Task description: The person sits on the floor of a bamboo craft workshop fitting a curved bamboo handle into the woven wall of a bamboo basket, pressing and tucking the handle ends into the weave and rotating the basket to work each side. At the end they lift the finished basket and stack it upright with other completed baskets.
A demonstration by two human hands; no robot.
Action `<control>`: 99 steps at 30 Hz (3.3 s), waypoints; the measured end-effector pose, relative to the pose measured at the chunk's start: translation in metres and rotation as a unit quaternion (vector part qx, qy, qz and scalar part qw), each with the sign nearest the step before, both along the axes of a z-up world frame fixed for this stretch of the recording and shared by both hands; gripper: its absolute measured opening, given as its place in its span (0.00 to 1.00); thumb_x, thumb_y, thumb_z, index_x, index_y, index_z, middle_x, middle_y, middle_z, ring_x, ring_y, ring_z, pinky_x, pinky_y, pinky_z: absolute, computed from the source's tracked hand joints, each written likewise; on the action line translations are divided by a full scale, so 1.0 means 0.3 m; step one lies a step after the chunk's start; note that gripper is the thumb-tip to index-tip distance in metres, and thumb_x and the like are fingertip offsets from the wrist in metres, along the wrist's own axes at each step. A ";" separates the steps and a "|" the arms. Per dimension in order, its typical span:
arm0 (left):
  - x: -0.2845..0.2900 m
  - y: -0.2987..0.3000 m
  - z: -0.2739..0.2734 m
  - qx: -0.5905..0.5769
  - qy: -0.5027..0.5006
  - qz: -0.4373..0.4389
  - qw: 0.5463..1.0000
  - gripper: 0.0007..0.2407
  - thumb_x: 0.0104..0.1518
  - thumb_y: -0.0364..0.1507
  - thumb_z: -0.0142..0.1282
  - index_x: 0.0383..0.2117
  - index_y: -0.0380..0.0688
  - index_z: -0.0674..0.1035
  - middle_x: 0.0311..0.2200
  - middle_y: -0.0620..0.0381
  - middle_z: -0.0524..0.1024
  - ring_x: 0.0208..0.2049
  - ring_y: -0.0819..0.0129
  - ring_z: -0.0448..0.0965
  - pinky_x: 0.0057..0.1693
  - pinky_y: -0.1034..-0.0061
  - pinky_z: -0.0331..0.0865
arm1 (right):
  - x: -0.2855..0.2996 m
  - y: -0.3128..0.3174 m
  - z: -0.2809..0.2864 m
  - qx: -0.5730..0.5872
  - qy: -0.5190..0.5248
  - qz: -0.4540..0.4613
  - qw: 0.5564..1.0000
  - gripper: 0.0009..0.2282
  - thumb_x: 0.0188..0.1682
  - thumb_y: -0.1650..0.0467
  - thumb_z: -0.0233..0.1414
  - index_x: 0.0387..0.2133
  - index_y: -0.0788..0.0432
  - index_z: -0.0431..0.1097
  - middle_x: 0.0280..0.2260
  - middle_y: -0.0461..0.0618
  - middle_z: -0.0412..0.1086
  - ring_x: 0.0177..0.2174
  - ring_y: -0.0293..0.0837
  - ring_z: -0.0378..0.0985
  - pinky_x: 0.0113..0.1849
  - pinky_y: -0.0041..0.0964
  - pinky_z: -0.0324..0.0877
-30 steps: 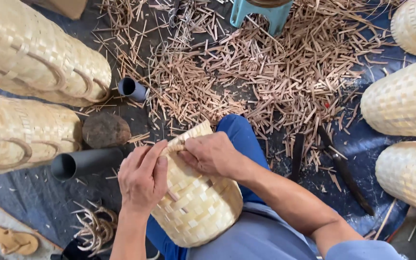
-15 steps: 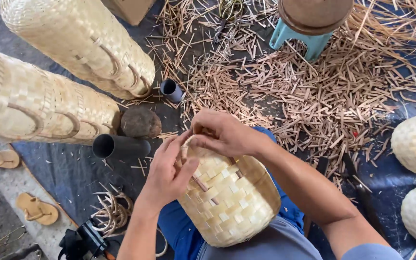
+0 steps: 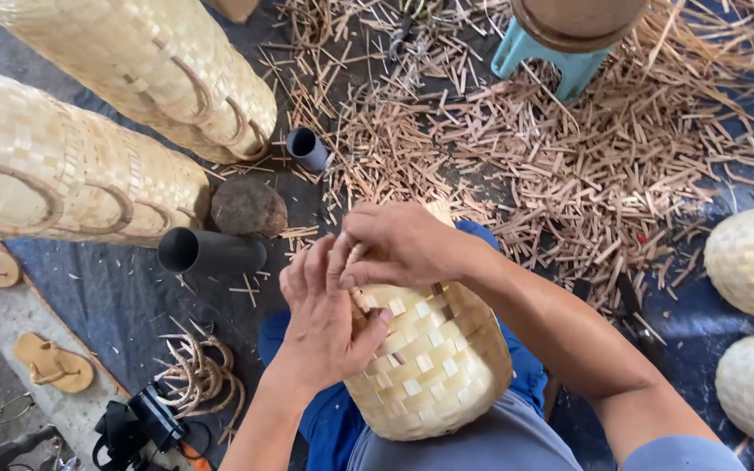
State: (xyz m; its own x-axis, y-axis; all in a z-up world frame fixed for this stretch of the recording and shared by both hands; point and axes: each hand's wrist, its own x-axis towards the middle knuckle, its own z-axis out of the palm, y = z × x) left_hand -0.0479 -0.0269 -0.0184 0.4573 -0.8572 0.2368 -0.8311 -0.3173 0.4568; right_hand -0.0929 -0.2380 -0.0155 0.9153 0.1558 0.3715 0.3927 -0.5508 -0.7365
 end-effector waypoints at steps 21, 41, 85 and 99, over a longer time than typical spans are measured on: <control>0.108 0.000 -0.016 -0.055 0.198 -0.067 0.976 0.29 0.57 0.44 0.59 0.61 0.38 0.73 0.49 0.51 0.77 0.49 0.57 0.74 0.60 0.65 0.59 | -0.064 -0.040 -0.006 -0.019 0.109 0.003 0.994 0.18 0.48 0.61 0.60 0.20 0.62 0.62 0.23 0.51 0.62 0.22 0.50 0.68 0.26 0.43 0.63; -0.206 0.193 -0.216 -0.139 0.506 0.268 0.808 0.21 0.54 0.32 0.67 0.48 0.32 0.73 0.38 0.52 0.79 0.39 0.72 0.77 0.46 0.76 0.74 | -0.268 -0.417 -0.303 0.110 0.255 -0.032 0.960 0.32 0.50 0.53 0.48 0.65 0.58 0.59 0.65 0.58 0.60 0.64 0.54 0.60 0.61 0.47 0.55; -0.183 0.065 0.080 0.025 0.131 0.130 0.982 0.15 0.52 0.27 0.61 0.47 0.43 0.79 0.42 0.51 0.76 0.43 0.54 0.71 0.51 0.62 0.65 | -0.418 -0.280 -0.211 0.085 0.223 -0.051 0.970 0.38 0.43 0.50 0.56 0.62 0.62 0.63 0.65 0.60 0.58 0.65 0.56 0.58 0.62 0.54 0.53; -0.153 0.009 0.094 0.048 0.171 0.119 0.977 0.03 0.54 0.30 0.63 0.31 0.49 0.83 0.25 0.63 0.76 0.30 0.67 0.78 0.38 0.66 0.62 | -0.421 -0.263 -0.192 0.081 0.212 -0.054 0.972 0.37 0.43 0.53 0.58 0.62 0.63 0.62 0.64 0.60 0.58 0.65 0.56 0.57 0.62 0.53 0.53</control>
State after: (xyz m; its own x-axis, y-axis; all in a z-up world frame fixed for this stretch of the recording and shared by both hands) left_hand -0.0940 -0.0242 0.0099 0.6853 -0.7271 -0.0405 -0.5323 -0.5381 0.6535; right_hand -0.2193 -0.3170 -0.0731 0.9993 0.0217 -0.0318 -0.0192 -0.4344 -0.9005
